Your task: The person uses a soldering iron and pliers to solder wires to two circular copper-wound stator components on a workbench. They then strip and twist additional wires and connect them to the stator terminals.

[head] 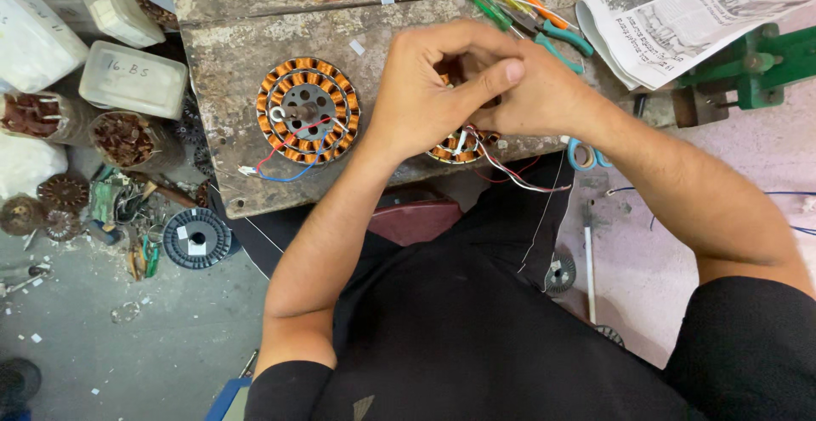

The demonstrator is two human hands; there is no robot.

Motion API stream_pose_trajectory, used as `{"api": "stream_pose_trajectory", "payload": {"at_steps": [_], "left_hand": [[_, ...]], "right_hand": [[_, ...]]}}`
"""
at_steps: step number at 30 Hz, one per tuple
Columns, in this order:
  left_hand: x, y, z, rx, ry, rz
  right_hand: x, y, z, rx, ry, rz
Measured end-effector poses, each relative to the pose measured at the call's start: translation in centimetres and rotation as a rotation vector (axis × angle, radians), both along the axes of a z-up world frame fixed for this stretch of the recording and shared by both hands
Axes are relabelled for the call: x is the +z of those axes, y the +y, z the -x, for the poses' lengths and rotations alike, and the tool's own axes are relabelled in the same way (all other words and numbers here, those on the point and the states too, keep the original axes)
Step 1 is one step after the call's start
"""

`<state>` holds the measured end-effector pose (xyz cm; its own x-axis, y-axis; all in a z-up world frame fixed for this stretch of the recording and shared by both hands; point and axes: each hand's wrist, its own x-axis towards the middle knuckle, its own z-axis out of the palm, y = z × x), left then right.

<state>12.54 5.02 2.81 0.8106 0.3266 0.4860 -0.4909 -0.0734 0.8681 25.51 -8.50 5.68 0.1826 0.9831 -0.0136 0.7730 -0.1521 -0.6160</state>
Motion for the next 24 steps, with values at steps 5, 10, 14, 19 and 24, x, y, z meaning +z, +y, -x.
{"api": "stream_pose_trajectory", "payload": {"at_steps": [5, 10, 14, 19, 24], "left_hand": [[0.5, -0.3, 0.2, 0.019, 0.078, 0.068], [0.6, -0.8, 1.1, 0.266, -0.062, -0.311], [0.6, -1.2, 1.1, 0.271, 0.000, -0.282], [1.3, -1.5, 0.8, 0.275, 0.080, -0.245], [2.0, -0.7, 2.0, 0.352, -0.096, -0.574]], "right_hand": [[0.6, -0.4, 0.3, 0.017, -0.263, 0.116], [1.9, -2.4, 0.1, -0.084, -0.226, 0.280], [2.0, -3.6, 0.4, 0.009, -0.181, 0.144], [2.4, -4.6, 0.2, 0.070, -0.253, 0.122], [3.4, -6.6, -1.0, 0.034, -0.325, 0.219]]}}
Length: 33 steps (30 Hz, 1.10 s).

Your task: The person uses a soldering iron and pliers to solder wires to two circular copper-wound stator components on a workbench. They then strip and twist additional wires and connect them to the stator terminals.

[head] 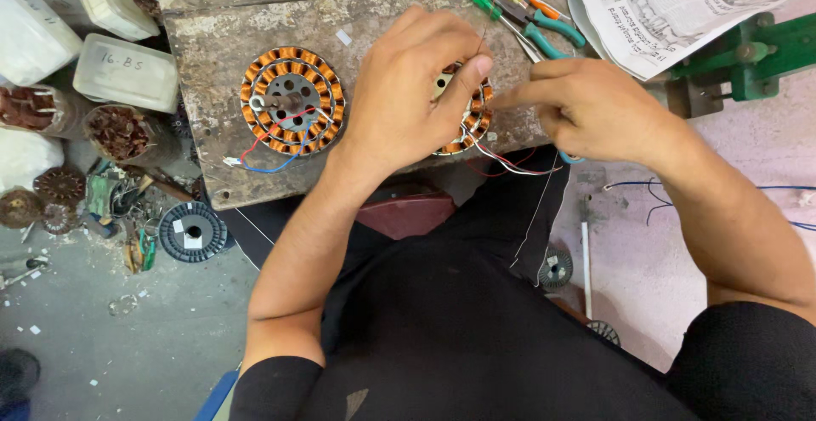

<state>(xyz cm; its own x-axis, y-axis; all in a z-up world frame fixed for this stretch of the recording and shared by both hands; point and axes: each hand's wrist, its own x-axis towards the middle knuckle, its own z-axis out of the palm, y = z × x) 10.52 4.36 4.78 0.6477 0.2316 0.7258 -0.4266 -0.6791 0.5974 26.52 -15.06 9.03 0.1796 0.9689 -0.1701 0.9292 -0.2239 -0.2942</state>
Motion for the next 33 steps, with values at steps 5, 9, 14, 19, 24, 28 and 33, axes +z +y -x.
{"api": "stream_pose_trajectory", "payload": {"at_steps": [5, 9, 14, 19, 24, 28, 33], "left_hand": [[0.1, 0.1, 1.0, 0.025, 0.162, 0.139], [-0.3, -2.2, 3.2, 0.188, 0.295, 0.065], [-2.4, -5.7, 3.1, -0.108, 0.125, -0.434], [-3.7, -6.1, 1.7, -0.109, 0.161, -0.442], [-3.2, -5.9, 1.8, -0.208, 0.127, -0.015], [-2.9, -6.0, 3.0, -0.222, 0.151, 0.298], [-3.2, -5.4, 3.6, -0.252, 0.202, 0.398]], "right_hand": [[-0.4, -1.9, -1.2, -0.111, 0.176, -0.161], [-2.6, -3.3, -1.1, -0.150, 0.319, -0.485], [-7.1, -2.6, -1.0, -0.248, 1.265, -0.686], [-8.8, -1.1, -0.7, -0.159, 1.830, -0.768], [-9.1, -1.0, 0.5, -0.384, 1.831, -0.894], [-9.2, -1.1, 1.4, -0.129, 1.497, -0.903], [-8.6, -1.6, 2.6, -0.120, 1.236, -0.898]]}}
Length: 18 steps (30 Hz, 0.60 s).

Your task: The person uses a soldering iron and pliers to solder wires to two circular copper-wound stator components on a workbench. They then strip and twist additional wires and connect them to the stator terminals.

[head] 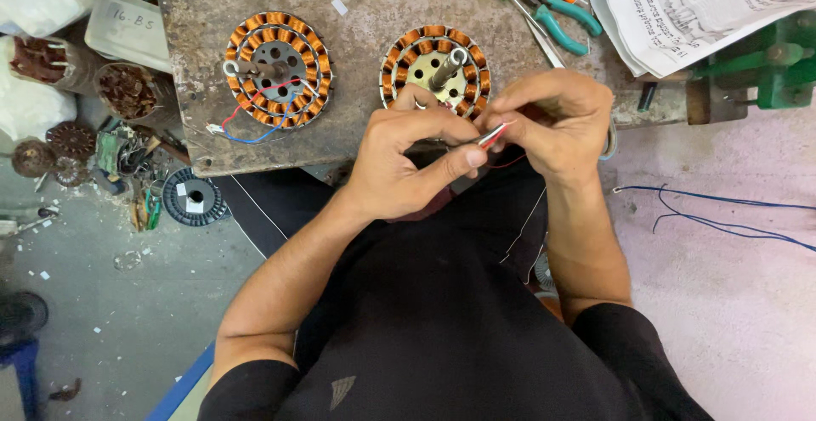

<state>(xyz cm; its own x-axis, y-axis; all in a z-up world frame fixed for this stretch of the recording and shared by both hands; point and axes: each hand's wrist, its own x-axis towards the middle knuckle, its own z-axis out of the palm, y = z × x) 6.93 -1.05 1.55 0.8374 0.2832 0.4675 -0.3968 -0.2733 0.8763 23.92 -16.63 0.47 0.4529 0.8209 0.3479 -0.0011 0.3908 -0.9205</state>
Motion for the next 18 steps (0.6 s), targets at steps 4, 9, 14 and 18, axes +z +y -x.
{"api": "stream_pose_trajectory", "payload": {"at_steps": [4, 9, 14, 18], "left_hand": [[-0.2, 0.1, 0.1, 0.001, 0.037, 0.046], [-0.2, 0.2, 0.0, -0.024, 0.049, 0.021], [0.0, 0.4, -0.1, -0.017, 0.112, 0.003], [0.3, 0.5, -0.1, 0.010, 0.081, -0.064]], "right_hand": [[0.6, -0.6, 0.6, -0.057, -0.204, 0.106], [0.3, -1.0, 0.8, -0.151, -0.272, 0.219], [1.1, -1.1, 0.9, -0.053, -0.264, 0.124], [2.2, -1.2, 1.5, 0.023, -0.058, 0.055]]}}
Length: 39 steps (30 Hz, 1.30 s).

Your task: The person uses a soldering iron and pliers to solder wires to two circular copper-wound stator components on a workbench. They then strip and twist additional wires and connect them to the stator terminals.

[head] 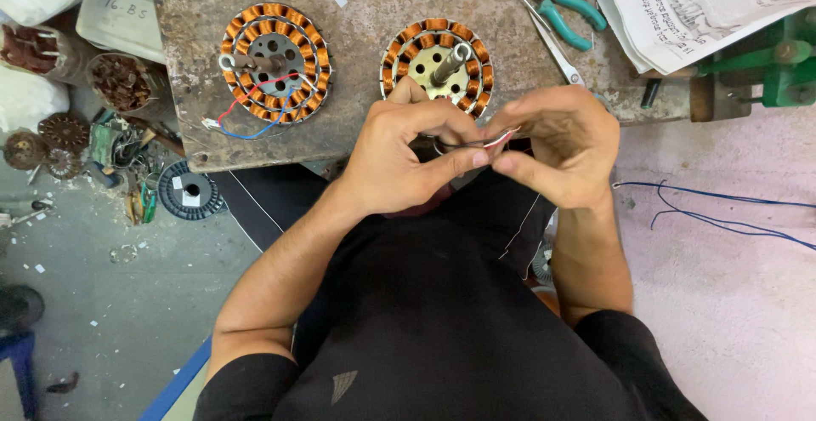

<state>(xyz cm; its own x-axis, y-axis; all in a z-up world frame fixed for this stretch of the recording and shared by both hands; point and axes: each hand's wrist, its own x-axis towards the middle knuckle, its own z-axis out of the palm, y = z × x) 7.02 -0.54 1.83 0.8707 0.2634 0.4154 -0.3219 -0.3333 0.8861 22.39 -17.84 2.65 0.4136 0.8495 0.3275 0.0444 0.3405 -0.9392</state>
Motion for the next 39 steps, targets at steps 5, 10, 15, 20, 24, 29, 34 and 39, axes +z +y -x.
{"api": "stream_pose_trajectory", "payload": {"at_steps": [5, 10, 15, 20, 24, 29, 34, 39], "left_hand": [[0.8, -0.6, 0.5, 0.022, 0.008, -0.171], [1.4, -1.6, 1.2, 0.006, 0.092, -0.205], [0.5, -2.5, 0.9, -0.056, 0.094, -0.072], [-0.8, -3.9, 0.4, -0.056, 0.403, 0.394], [-1.9, -5.0, 0.2, -0.029, 0.265, 0.591], [-2.9, -5.4, -0.1, -0.058, 0.218, 0.752], [-3.1, -5.4, 0.0, -0.057, 0.210, 0.776], [-2.9, -5.3, 0.2, -0.057, 0.233, 0.725]], "right_hand": [[0.8, -0.8, 1.6, -0.189, -0.593, 0.026], [0.7, -1.8, 3.9, -0.466, -0.788, 0.068], [0.9, -1.6, 4.5, -0.513, -0.961, 0.014], [2.1, -1.4, 5.1, -0.481, -1.123, 0.019], [2.3, -1.4, 5.5, -0.494, -1.145, 0.063], [1.1, -1.4, 6.4, -0.601, -0.959, 0.146], [0.1, -2.0, 7.3, -0.690, -0.618, 0.222], [-0.5, -2.1, 7.2, -0.616, -0.094, 0.150]]}}
